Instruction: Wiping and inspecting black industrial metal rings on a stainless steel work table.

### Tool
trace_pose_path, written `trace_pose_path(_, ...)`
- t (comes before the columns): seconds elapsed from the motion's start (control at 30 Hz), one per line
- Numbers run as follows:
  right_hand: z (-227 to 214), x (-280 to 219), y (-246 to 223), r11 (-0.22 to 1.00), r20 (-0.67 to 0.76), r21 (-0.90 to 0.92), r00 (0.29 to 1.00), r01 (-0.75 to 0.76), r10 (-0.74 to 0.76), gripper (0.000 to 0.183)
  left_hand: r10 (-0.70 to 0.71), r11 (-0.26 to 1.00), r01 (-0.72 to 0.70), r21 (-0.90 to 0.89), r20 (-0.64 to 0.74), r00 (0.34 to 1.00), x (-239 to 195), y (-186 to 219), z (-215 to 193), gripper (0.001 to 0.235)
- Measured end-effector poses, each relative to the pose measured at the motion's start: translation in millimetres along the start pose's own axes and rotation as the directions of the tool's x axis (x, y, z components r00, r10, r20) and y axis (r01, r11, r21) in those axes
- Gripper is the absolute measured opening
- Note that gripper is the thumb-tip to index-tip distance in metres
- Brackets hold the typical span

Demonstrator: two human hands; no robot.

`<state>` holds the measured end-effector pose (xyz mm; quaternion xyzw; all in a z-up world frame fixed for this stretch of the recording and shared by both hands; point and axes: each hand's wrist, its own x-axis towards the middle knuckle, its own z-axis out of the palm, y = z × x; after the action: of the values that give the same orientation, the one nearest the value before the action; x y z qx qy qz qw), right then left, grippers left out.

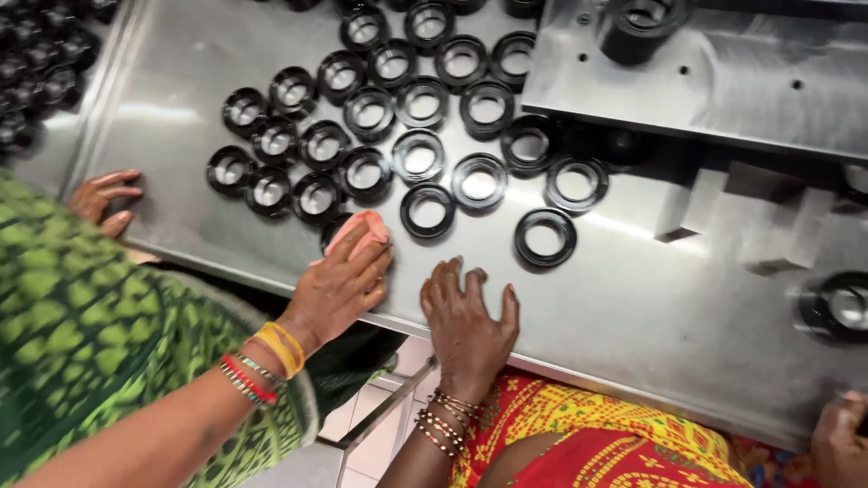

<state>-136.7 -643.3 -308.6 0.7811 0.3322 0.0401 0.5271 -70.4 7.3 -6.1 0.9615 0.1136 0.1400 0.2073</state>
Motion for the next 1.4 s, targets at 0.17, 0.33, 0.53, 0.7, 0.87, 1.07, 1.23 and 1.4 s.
trace_pose_path(0.17,-212.3,22.7,105.3,0.635,0.209,0.544,0.821,-0.549,0.531,0.039,0.031,0.999,-0.031,-0.01,-0.013,0.999,1.9,0.4,-4.3,0.036)
trace_pose_path(0.33,-317.7,45.6,169.0,0.11,0.404,0.726,0.551,-0.679,0.73,0.04,0.019,0.997,-0.019,0.074,0.011,1.0,-4.5,-5.0,11.5,0.034)
trace_pose_path(0.53,-374.1,96.4,191.3,-0.047,0.331,0.92,0.708,-0.389,0.624,0.032,0.006,0.986,-0.018,0.163,0.073,0.997,-4.7,-7.5,12.1,0.042)
trace_pose_path(0.7,-388.2,156.6,211.5,0.073,0.13,0.974,0.796,-0.213,0.591,0.032,0.006,0.985,-0.021,0.174,0.084,0.996,-6.0,-7.6,15.8,0.043)
trace_pose_path(0.87,-377.5,206.5,230.2,-0.032,0.183,0.98,0.825,-0.196,0.535,0.029,-0.006,0.988,-0.002,0.154,0.052,0.999,-6.7,-5.9,10.4,0.041)
trace_pose_path(1.07,-357.8,241.3,238.3,-0.046,0.127,0.99,0.716,-0.132,0.687,0.031,0.012,0.993,-0.014,0.113,0.019,1.0,-6.8,-3.0,6.6,0.036)
trace_pose_path(1.23,-348.9,254.1,239.5,-0.024,0.095,0.993,0.662,-0.115,0.744,0.03,0.026,0.998,-0.025,0.058,-0.026,0.999,-7.0,-1.2,6.0,0.03)
trace_pose_path(1.4,-361.3,236.0,213.7,-0.047,0.146,0.985,0.664,-0.164,0.734,0.028,0.031,0.999,-0.03,0.035,-0.04,0.999,-8.2,-1.2,5.5,0.031)
